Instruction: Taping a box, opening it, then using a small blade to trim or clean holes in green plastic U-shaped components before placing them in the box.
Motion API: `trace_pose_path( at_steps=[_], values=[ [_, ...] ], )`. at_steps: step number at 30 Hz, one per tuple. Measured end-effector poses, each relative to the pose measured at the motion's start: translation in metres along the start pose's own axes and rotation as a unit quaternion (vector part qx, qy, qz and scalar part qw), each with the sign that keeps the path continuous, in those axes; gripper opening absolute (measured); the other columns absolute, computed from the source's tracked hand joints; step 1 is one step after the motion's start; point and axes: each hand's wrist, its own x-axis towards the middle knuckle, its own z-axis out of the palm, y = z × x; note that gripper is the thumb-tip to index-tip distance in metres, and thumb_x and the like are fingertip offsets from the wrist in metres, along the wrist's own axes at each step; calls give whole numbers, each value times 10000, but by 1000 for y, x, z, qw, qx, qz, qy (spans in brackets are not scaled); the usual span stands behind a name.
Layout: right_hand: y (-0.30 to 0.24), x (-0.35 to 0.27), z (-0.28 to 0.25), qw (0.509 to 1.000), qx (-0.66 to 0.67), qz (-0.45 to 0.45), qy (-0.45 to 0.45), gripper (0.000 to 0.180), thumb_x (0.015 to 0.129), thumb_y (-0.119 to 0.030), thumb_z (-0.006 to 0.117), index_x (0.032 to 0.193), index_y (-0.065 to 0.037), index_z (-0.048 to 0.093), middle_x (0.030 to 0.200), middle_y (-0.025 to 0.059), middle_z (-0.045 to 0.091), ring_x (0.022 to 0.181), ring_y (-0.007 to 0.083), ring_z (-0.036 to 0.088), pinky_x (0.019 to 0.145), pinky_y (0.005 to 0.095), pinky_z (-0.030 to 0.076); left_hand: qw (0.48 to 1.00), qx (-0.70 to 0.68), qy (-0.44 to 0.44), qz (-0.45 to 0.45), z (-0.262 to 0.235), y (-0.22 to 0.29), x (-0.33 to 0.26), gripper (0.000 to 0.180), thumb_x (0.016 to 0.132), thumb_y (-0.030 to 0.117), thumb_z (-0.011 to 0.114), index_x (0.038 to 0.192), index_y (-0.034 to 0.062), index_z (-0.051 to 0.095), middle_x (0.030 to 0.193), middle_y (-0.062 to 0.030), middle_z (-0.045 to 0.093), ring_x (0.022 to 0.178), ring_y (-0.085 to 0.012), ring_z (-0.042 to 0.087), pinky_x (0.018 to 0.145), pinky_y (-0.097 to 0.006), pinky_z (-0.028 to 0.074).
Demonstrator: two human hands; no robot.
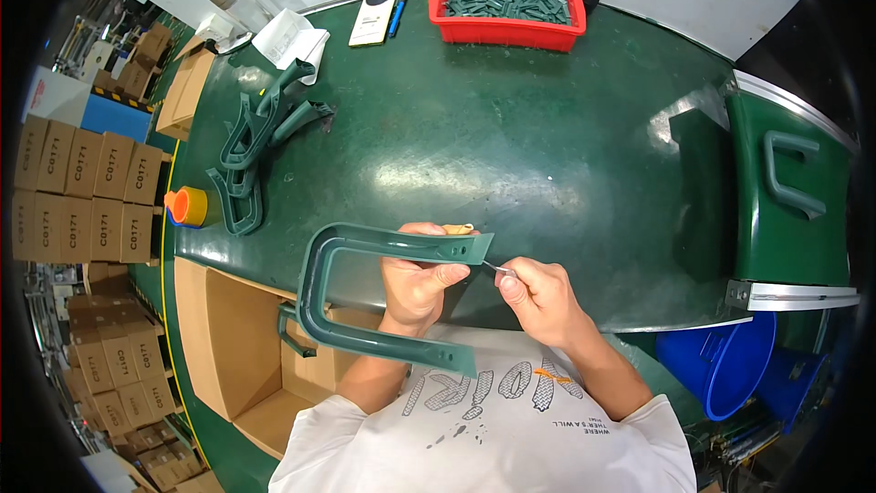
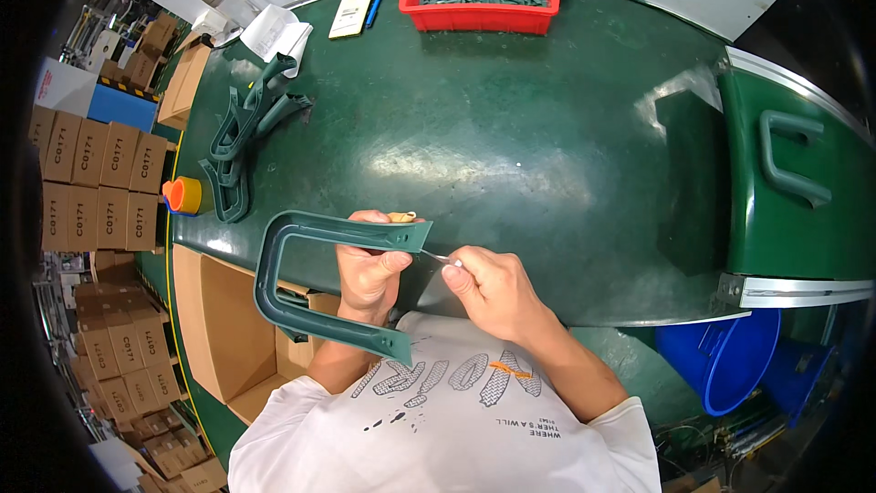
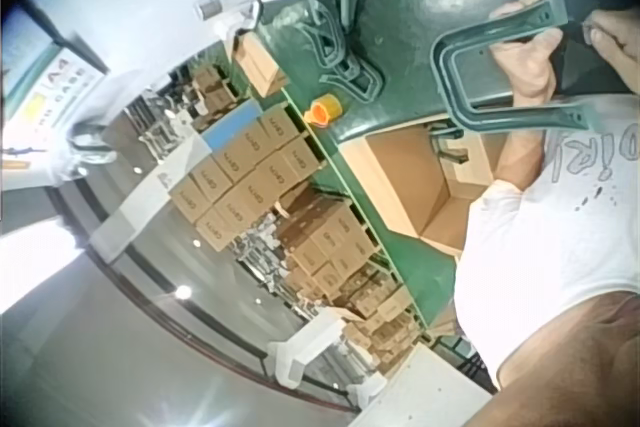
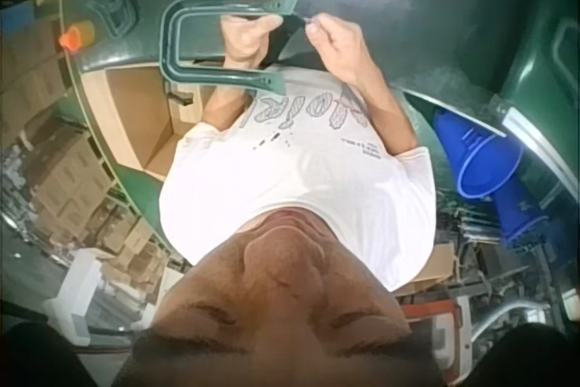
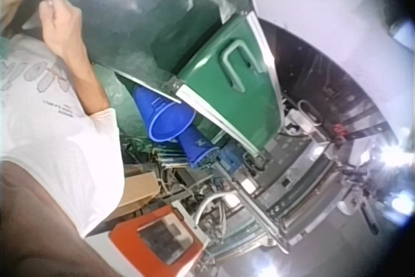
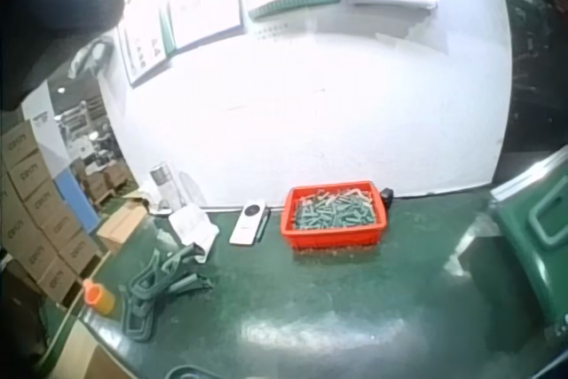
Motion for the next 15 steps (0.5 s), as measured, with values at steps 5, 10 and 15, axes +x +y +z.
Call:
trace_pose_path(
  at_steps=[5, 10, 15],
  values=[
    [2, 1, -1, 999, -32, -27, 0, 332, 941, -254, 505, 725, -2, 508, 607, 134, 501, 494, 302, 511, 463, 370, 395, 1000, 4, 0, -4, 1, 1, 0, 444, 667, -65, 766, 1045, 28, 553, 934, -156, 659, 923, -277, 657, 842, -403, 534],
    [1, 2, -3, 998, -59, -39, -2, 325, 934, -240, 510, 706, -9, 501, 601, 137, 498, 491, 316, 506, 457, 384, 392, 1000, 3, 7, -13, 2, 2, -2, 447, 661, -54, 774, 1041, 26, 552, 924, -151, 660, 917, -272, 657, 842, -395, 529],
    [2, 6, -5, 993, -108, -44, 18, 318, 927, -233, 517, 695, -15, 504, 597, 131, 496, 492, 317, 506, 453, 390, 390, 1000, 5, 10, -13, 3, 3, -5, 437, 665, -50, 773, 1035, 23, 552, 928, -150, 660, 915, -265, 655, 829, -380, 525]
  ],
)
